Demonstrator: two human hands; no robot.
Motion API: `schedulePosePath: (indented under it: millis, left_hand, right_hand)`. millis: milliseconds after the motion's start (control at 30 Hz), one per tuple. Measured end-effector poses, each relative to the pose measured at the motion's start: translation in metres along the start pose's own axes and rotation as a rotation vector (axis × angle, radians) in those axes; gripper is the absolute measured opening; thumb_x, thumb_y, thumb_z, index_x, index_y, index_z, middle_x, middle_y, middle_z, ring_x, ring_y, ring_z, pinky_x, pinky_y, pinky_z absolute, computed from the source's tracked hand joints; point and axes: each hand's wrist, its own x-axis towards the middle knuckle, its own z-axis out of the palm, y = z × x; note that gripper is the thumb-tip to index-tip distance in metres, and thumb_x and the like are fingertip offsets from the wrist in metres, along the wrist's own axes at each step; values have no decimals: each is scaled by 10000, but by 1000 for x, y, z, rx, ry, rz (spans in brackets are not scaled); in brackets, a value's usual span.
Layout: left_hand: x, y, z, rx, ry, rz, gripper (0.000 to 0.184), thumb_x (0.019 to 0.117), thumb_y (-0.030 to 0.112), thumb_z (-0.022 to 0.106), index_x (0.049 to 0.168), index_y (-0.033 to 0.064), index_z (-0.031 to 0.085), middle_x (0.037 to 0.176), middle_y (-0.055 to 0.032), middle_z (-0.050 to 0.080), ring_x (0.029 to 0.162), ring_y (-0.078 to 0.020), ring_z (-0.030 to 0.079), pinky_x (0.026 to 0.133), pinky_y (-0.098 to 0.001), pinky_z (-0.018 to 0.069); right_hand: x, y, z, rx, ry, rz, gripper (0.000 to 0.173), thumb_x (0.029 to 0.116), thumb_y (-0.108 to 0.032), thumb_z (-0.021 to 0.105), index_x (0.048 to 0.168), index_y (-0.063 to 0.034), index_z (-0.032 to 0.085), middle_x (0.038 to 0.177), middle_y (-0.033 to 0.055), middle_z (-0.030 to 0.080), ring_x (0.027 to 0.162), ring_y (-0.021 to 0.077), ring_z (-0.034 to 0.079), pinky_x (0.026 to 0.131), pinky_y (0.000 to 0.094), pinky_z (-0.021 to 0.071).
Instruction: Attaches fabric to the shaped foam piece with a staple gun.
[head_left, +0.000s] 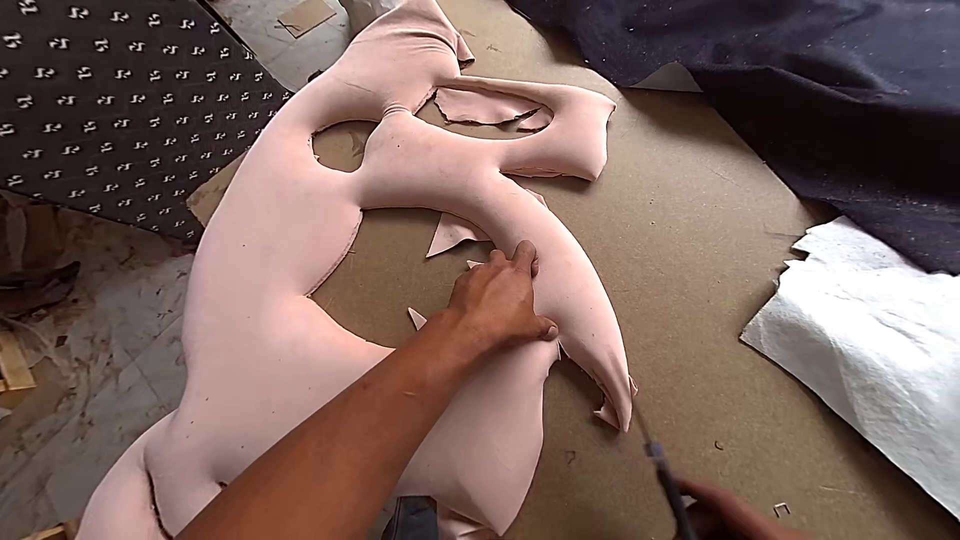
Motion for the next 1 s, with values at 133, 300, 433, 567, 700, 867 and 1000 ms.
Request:
schedulePosePath:
  millis: [133, 300, 433, 567, 700, 867, 1000]
  left_hand:
    - [-4, -3, 4, -39, 25, -3, 913, 663, 685, 845, 1382, 252, 485, 1143, -104, 590, 946, -279, 656, 744, -479, 565]
    - [-19, -17, 41, -217, 277, 43, 928, 615, 676, 857, 1388, 288, 522, 1139, -58, 566, 1016, -245, 618, 782, -451, 569]
    - [-23, -23, 64, -312, 433, 95, 894, 645, 667, 840, 1399, 279, 555, 1158, -40, 557, 1070, -230, 587, 837, -420, 552]
    - [-21, -26, 67, -339, 438, 121, 877, 656, 671, 825, 1395, 282, 559, 1154, -36, 550, 1063, -222, 578, 848, -413, 537]
    - [-20, -30, 74, -359, 502, 144, 847, 661, 670, 813, 1376, 285, 576, 1136, -32, 538, 1041, -223, 566, 827, -396, 523]
    - [-18, -31, 79, -381, 546, 174, 819, 674, 657, 793, 1375, 287, 586, 1132, -33, 529, 1041, -223, 553, 826, -387, 504]
    - [-18, -32, 79, -394, 539, 181, 816, 676, 670, 787, 1375, 302, 582, 1135, -22, 533, 1054, -212, 555, 853, -378, 505]
  right_hand:
    - [11, -2, -37, -560, 367, 32, 755, 884, -464, 795, 1444, -50, 503, 820, 91, 717, 632, 227, 682, 558, 460, 578]
    - [42, 8, -48, -960, 394, 142, 529, 836, -400, 754, 1316, -202, 651, 1002, 157, 714, 798, 392, 703, 597, 602, 539]
    - [54, -23, -40, -1011, 368, -49, 447, 854, -478, 703, 1237, -250, 747, 1181, 136, 693, 1047, 403, 645, 765, 569, 545]
    - [122, -48, 23, -739, 514, -342, 580, 843, -616, 720, 1264, -217, 721, 1184, 54, 687, 1036, 244, 666, 807, 465, 579]
    - [163, -34, 46, -642, 576, -508, 470, 830, -496, 781, 1207, -217, 748, 1143, 31, 628, 906, 141, 607, 719, 322, 534]
    - [164, -34, 52, -672, 605, -531, 381, 834, -409, 784, 1137, -178, 774, 1113, 59, 632, 808, 127, 592, 644, 289, 515]
    - [163, -37, 53, -696, 619, -494, 396, 805, -411, 789, 1128, -181, 770, 1134, 54, 631, 792, 122, 599, 621, 293, 520]
